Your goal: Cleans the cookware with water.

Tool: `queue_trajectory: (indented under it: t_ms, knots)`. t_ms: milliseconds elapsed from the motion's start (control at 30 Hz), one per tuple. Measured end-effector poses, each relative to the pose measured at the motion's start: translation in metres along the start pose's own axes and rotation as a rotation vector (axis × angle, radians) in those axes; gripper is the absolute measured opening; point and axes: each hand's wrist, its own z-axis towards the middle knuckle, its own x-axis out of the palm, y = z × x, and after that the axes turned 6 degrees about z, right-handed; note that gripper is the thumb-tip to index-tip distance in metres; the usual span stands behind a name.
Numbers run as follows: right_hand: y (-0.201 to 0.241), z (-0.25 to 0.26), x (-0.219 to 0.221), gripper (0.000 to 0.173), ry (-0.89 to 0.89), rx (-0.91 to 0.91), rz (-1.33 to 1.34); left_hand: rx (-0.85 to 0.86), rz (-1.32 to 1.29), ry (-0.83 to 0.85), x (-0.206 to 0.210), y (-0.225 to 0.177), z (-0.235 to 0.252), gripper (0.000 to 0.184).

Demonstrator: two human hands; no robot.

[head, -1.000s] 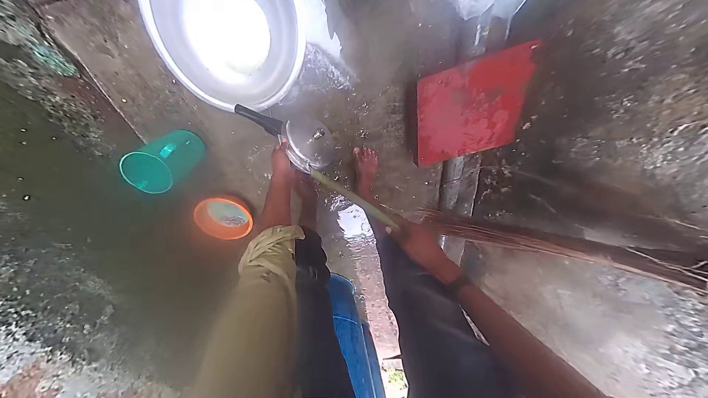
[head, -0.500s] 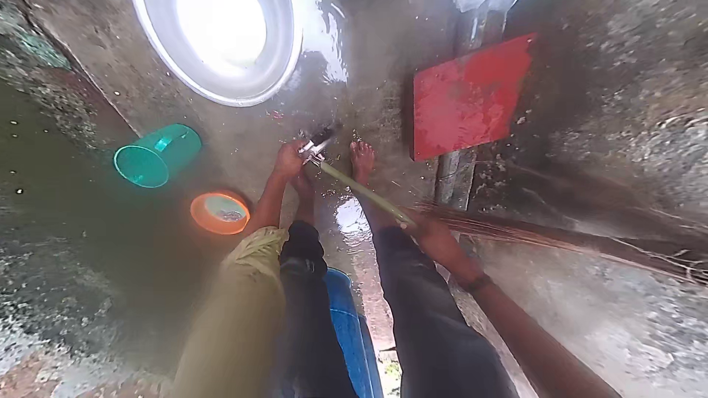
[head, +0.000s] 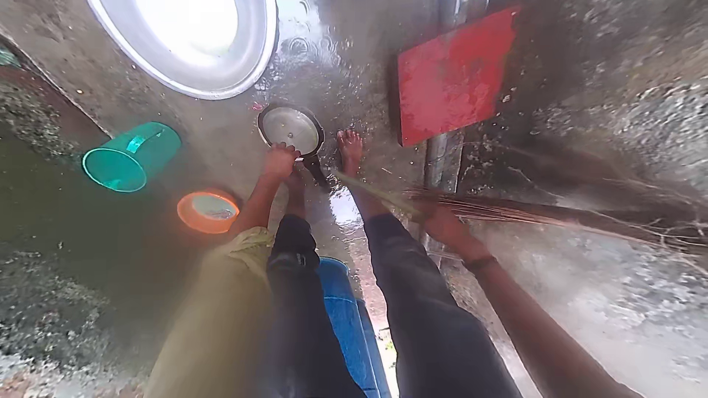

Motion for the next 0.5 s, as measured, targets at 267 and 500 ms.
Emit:
queue_trajectory:
  t_ms: [267, 500]
  knots:
    - [0.037, 0.012, 0.003, 0.039, -0.029, -0.049, 0.018, 0.107, 0.140, 0.112, -0.002, 0.010, 0.002, 0.023]
    - [0.093, 0.057, 0.045, 0.044, -0.031, -0.012, 0.034, 0.046, 0.247, 0.233, 0.006, -0.008, 0.008, 0.024]
